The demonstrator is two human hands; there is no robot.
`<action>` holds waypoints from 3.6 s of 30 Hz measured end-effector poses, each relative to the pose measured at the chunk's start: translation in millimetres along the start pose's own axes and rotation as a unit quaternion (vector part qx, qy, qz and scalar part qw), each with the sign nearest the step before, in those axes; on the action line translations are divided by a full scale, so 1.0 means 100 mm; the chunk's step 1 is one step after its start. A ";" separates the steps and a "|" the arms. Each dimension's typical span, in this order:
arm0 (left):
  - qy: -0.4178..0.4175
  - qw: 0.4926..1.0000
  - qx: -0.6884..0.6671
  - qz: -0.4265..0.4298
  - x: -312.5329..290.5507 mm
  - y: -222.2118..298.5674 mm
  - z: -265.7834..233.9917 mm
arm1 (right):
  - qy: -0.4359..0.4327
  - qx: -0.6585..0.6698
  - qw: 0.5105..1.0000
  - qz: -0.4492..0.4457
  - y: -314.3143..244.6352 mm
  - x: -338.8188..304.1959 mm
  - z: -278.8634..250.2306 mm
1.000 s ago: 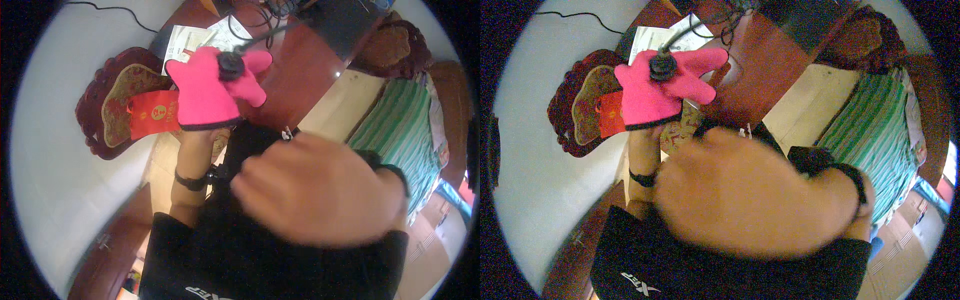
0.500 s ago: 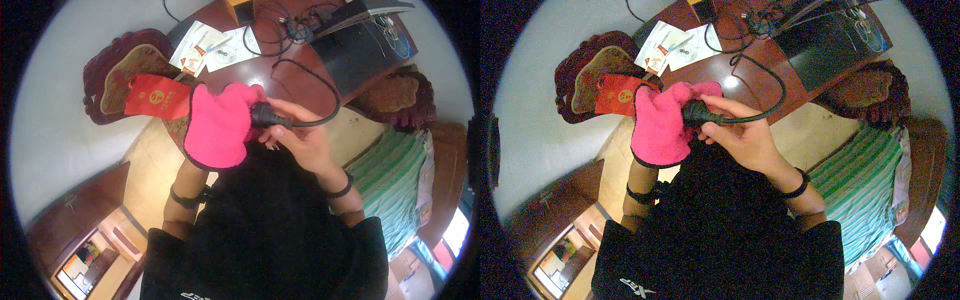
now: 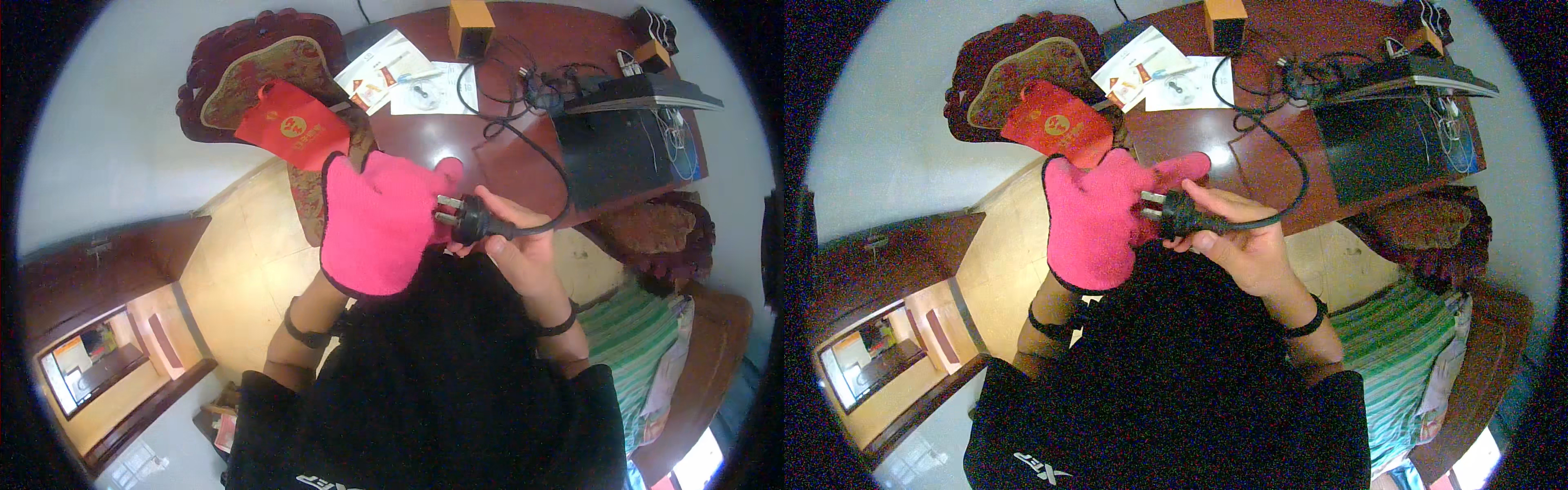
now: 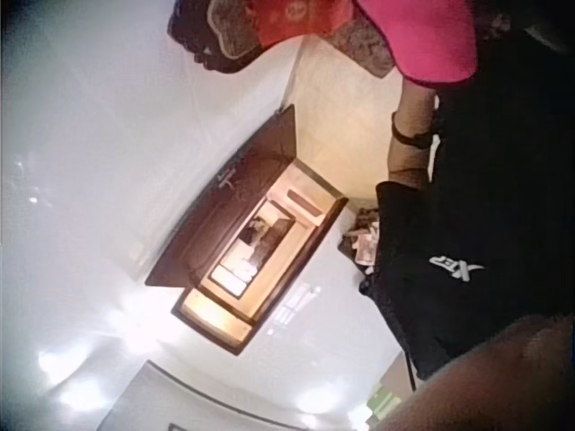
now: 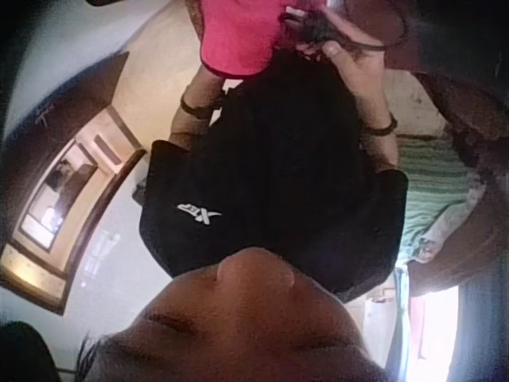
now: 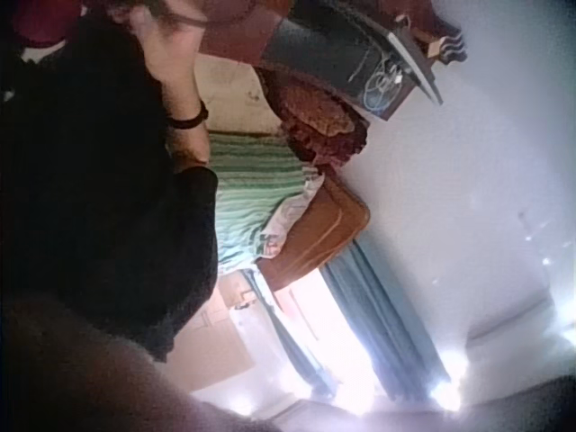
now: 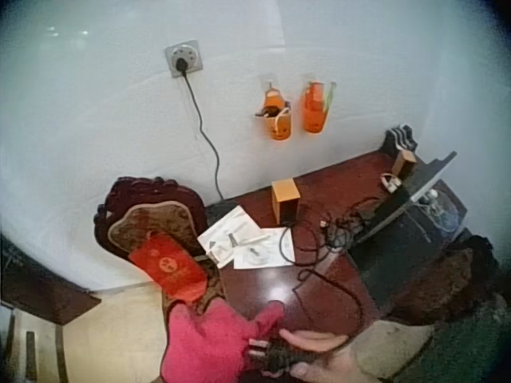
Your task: The person wipes a computer monitor and its power cable with a cloth, then turns the monitor to handle the connections on the back.
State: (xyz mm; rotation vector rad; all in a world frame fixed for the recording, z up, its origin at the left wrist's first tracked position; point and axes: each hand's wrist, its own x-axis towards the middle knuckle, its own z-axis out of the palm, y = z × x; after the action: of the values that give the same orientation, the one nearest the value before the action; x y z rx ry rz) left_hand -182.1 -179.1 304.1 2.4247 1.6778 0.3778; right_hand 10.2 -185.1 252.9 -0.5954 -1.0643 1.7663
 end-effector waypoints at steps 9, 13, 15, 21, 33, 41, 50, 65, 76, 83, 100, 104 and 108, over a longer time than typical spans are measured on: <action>0.119 0.992 -0.025 0.025 -0.01 -0.05 0.00 | -0.005 -0.383 0.903 -0.193 -0.03 0.14 0.07; 0.055 0.959 -0.277 -0.027 -0.11 -0.18 0.10 | -0.053 -0.348 0.910 -0.219 0.00 0.19 0.09; 0.074 0.951 -0.291 -0.079 -0.13 -0.08 0.03 | -0.062 -0.329 0.916 -0.219 -0.01 0.20 0.05; -0.046 0.995 -0.028 0.087 -0.03 -0.23 0.04 | -0.109 -0.311 0.933 -0.145 -0.08 0.24 0.00; -0.064 0.980 -0.130 0.134 -0.08 -0.21 0.33 | -0.096 -0.171 0.976 0.098 -0.16 0.12 -0.13; -0.184 0.980 -0.073 0.016 0.12 0.16 0.06 | -0.120 -0.106 0.980 0.116 -0.16 0.11 -0.35; -0.077 0.994 -0.021 0.075 -0.06 -0.01 0.20 | -0.158 -0.191 0.968 0.032 -0.17 0.20 -0.26; -0.021 0.985 0.120 0.126 -0.02 -0.22 0.06 | 0.005 -0.010 0.993 0.121 -0.18 0.16 -0.42; -0.118 0.992 -0.045 -0.012 0.22 0.11 -0.08 | -0.021 -0.117 0.985 0.127 -0.15 0.19 -0.08; -0.072 0.992 -0.091 -0.041 0.01 -0.02 0.19 | -0.027 -0.161 0.980 0.115 -0.18 0.16 -0.10; -0.016 0.996 -0.073 0.045 0.04 -0.08 0.39 | -0.073 -0.168 0.973 0.140 -0.24 0.21 -0.17; -0.040 0.992 -0.082 0.085 -0.01 -0.18 0.32 | -0.082 -0.195 0.975 0.070 -0.20 0.21 -0.09; -0.038 0.993 -0.069 0.083 -0.01 -0.11 0.16 | -0.082 -0.167 0.979 0.089 -0.15 0.22 -0.13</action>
State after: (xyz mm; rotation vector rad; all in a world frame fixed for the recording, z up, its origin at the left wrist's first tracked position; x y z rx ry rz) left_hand -187.9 -176.3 285.1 2.4495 1.3752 0.4044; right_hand 17.6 -157.8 260.6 -0.7796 -1.4783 1.8278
